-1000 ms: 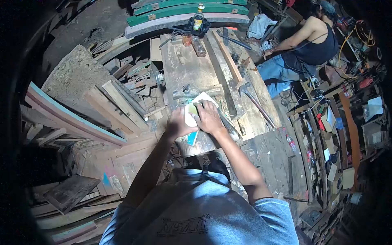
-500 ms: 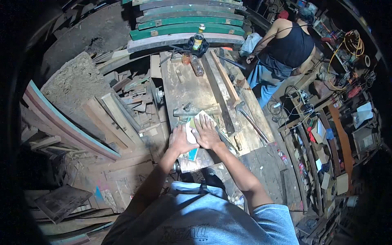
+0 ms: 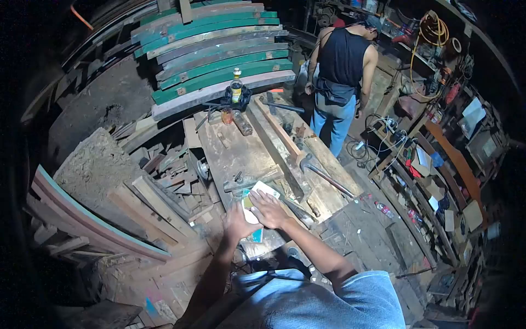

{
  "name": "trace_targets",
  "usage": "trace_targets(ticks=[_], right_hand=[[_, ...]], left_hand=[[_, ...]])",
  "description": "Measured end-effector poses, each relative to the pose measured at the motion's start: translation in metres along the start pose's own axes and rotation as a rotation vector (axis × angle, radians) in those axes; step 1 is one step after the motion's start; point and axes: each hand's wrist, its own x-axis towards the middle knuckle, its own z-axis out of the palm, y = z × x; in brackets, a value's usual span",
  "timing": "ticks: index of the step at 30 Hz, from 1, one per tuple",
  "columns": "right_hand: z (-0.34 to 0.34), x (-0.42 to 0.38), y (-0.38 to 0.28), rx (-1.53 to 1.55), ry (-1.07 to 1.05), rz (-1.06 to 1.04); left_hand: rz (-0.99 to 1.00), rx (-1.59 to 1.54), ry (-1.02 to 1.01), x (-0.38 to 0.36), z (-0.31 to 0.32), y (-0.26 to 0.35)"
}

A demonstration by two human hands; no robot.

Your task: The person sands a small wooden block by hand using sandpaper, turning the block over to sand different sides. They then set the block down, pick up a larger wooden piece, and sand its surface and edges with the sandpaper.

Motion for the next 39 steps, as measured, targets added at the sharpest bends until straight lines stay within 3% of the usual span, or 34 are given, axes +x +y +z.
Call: trace_targets(ticks=[4,8,9,12,15,16,17,18,23,26,27,30,33,34,36,39], right_hand=[[0.012,0.003,-0.003,-0.138,0.056,-0.002],[0.001,0.001,-0.011,-0.163,0.017,-0.021],[-0.001,0.0,-0.01,-0.184,-0.024,-0.031],[-0.004,-0.004,-0.004,-0.247,-0.058,-0.077],[-0.011,0.008,0.012,-0.249,-0.026,0.007],[-0.014,0.021,0.02,-0.163,-0.142,0.133],[-0.013,0.023,0.014,-0.147,0.08,0.057],[-0.001,0.03,0.02,-0.213,0.019,0.116],[-0.002,0.0,0.016,-0.218,0.037,-0.064],[-0.009,0.013,0.025,-0.074,0.069,-0.054],[-0.01,0.015,0.028,-0.004,0.231,-0.149],[-0.011,0.023,0.029,0.071,0.34,-0.157],[-0.01,0.005,0.018,0.088,0.303,-0.185],[-0.01,-0.004,0.014,0.066,0.277,-0.226],[-0.009,-0.015,0.01,-0.025,0.243,-0.334],[-0.017,-0.012,0.016,0.058,0.24,-0.248]], left_hand=[[0.016,0.022,-0.08,0.001,-0.009,0.001],[0.17,0.076,-0.008,0.012,0.036,-0.033],[0.099,-0.023,-0.094,0.004,0.0,-0.017],[0.07,0.025,-0.204,0.009,-0.018,-0.005],[0.093,-0.018,-0.151,0.008,-0.015,-0.006],[0.042,0.027,-0.184,0.005,-0.016,-0.001],[0.036,0.024,-0.147,0.007,-0.008,-0.004],[0.031,0.02,-0.111,0.008,0.001,-0.008],[0.06,0.037,-0.15,0.003,-0.02,0.003],[0.074,0.021,-0.121,0.011,0.006,-0.01],[0.053,0.006,-0.148,0.002,-0.001,-0.004],[0.002,-0.006,-0.184,0.003,-0.026,0.007],[0.011,-0.016,-0.184,0.003,-0.022,0.006],[0.085,0.056,-0.125,0.014,0.013,-0.012],[0.037,0.026,-0.115,0.011,-0.013,-0.005],[0.107,-0.012,-0.09,0.008,-0.003,-0.008]])
